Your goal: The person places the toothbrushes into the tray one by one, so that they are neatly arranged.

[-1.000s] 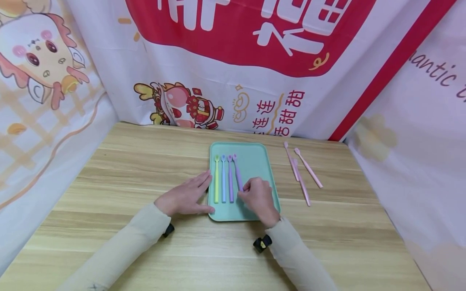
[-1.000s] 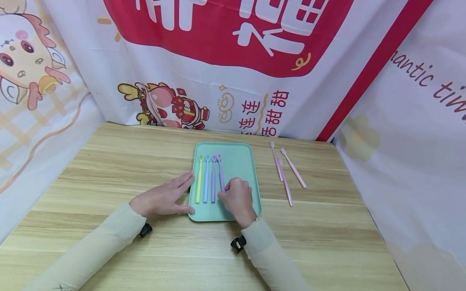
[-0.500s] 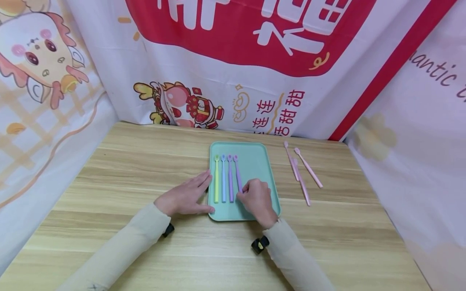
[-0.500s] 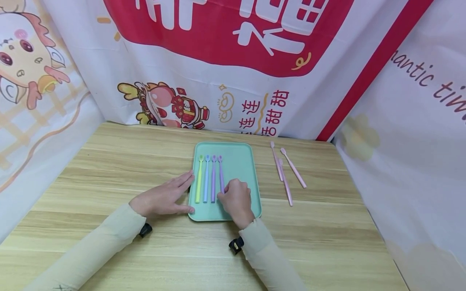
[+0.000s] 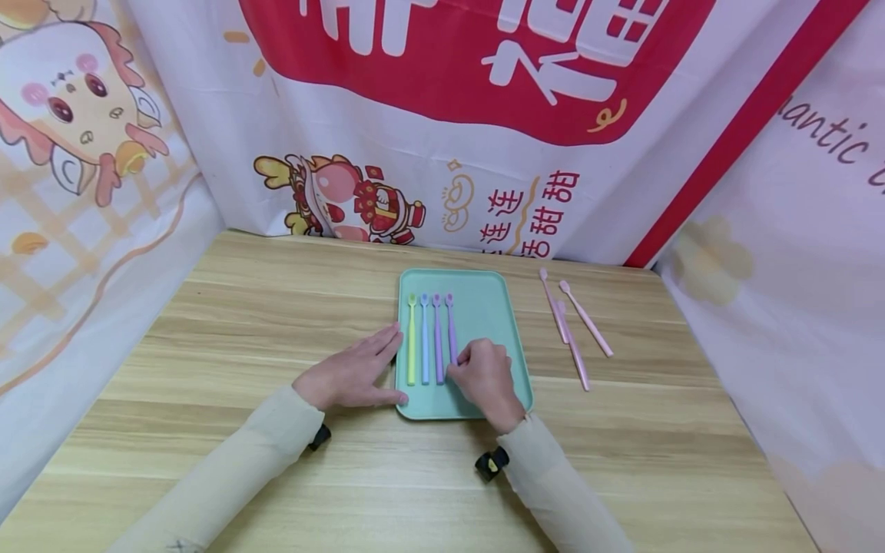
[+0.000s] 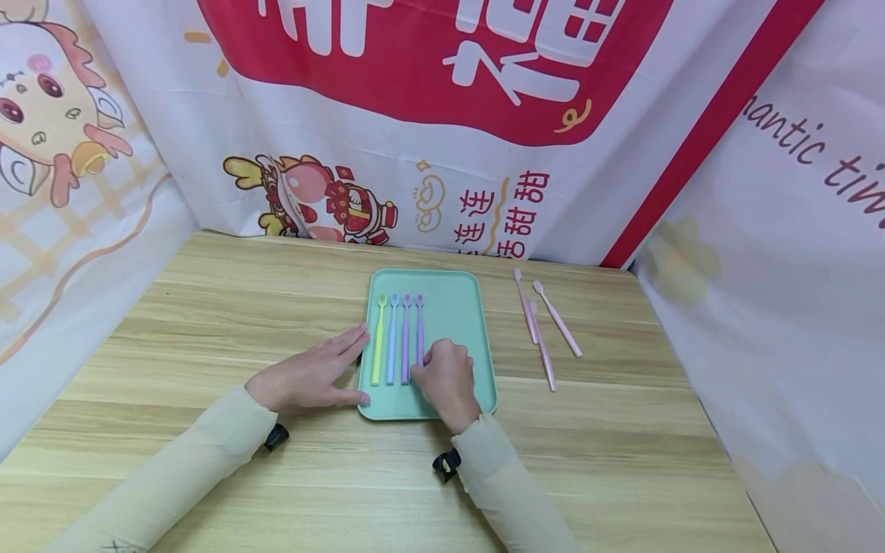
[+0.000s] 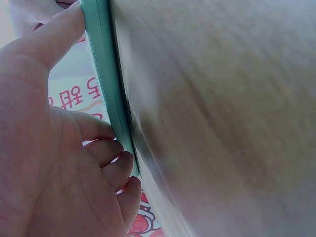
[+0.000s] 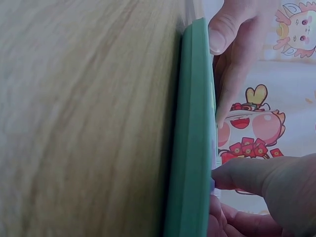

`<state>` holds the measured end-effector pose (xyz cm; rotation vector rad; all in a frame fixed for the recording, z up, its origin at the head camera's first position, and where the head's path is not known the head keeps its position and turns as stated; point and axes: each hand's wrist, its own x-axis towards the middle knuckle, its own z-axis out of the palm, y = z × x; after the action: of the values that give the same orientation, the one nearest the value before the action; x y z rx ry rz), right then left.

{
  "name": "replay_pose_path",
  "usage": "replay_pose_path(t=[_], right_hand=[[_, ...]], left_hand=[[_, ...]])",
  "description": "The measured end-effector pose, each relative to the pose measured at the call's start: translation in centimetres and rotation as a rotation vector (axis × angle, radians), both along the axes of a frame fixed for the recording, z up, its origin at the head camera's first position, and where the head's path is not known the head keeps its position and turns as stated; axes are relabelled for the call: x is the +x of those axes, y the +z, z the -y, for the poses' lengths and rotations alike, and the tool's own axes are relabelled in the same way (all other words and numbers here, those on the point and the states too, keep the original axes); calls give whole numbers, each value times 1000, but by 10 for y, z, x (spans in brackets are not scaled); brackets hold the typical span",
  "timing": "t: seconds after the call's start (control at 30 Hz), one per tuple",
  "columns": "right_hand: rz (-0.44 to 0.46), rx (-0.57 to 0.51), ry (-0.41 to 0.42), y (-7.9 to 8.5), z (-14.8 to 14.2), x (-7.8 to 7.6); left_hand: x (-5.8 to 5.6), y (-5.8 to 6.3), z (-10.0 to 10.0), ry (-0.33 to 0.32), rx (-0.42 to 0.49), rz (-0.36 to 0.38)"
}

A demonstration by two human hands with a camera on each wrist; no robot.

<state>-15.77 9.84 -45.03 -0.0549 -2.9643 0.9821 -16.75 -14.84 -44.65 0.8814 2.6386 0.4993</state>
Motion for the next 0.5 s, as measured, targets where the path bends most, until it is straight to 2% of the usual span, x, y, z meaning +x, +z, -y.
replay_pose_path(t=[0.5], right_hand=[[44, 2, -6, 1, 2, 1]], left_hand=[[-1, 0, -1, 1, -7, 2]])
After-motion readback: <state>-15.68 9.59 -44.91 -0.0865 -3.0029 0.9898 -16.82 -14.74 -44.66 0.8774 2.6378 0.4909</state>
